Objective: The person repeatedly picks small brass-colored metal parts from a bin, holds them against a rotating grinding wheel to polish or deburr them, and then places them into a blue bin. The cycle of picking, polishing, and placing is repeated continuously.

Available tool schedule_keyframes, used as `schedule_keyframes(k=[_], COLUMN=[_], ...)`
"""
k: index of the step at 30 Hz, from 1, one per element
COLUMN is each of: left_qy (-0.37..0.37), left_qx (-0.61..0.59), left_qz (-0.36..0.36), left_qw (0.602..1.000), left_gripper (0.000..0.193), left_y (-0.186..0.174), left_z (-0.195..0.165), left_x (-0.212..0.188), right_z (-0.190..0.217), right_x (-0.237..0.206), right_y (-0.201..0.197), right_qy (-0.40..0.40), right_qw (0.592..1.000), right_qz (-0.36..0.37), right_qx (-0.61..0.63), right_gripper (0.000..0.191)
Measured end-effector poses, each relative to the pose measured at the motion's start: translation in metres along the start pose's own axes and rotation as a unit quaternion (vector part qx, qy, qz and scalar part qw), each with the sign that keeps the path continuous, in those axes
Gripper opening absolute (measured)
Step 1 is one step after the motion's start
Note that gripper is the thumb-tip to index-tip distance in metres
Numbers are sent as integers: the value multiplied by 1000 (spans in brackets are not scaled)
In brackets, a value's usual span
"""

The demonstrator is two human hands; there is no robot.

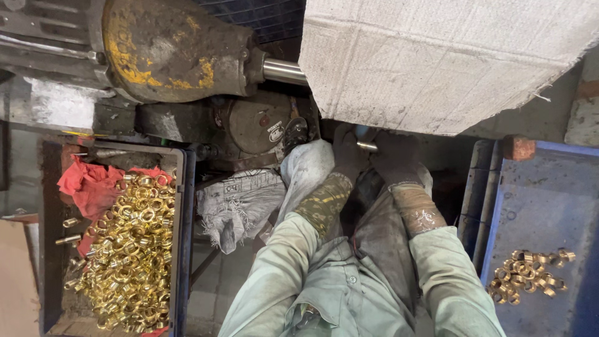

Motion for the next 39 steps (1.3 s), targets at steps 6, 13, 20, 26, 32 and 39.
schedule_keyframes(k=[6, 13, 20, 26, 32, 39], left_qy=[-52, 16, 11, -99, -178, -3], left_qx=[-55, 9, -54, -257, -423, 22], left_qz=[39, 23, 20, 63, 139, 34], left_qw=[996, 1000, 998, 959, 878, 999], left_gripper=[45, 44, 34, 30, 37, 60], left_y=[-2, -7, 3, 0, 16, -7], left_z=[0, -9, -9, -5, -1, -11], left_x=[-2, -2, 3, 3, 5, -3], right_z=[0, 3, 7, 8, 14, 6], right_x=[0, -1, -2, -1, -3, -1], right_y=[1, -1, -9, -11, -20, -10], right_qy=[9, 18, -6, 27, -3, 44], right_qw=[1000, 998, 997, 997, 995, 997], right_qz=[23, 28, -27, 24, -43, 50], right_qx=[15, -48, -69, -65, -93, -38], right_gripper=[28, 24, 22, 25, 28, 24])
Point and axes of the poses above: each hand's wrist, its own x-axis towards the middle knuckle, its own y-axis out of the palm, z = x × y, the point moved 6 cm from there along x, towards the middle knuckle, and after that the axes turned 13 degrees about -y, right-handed, at the moved point
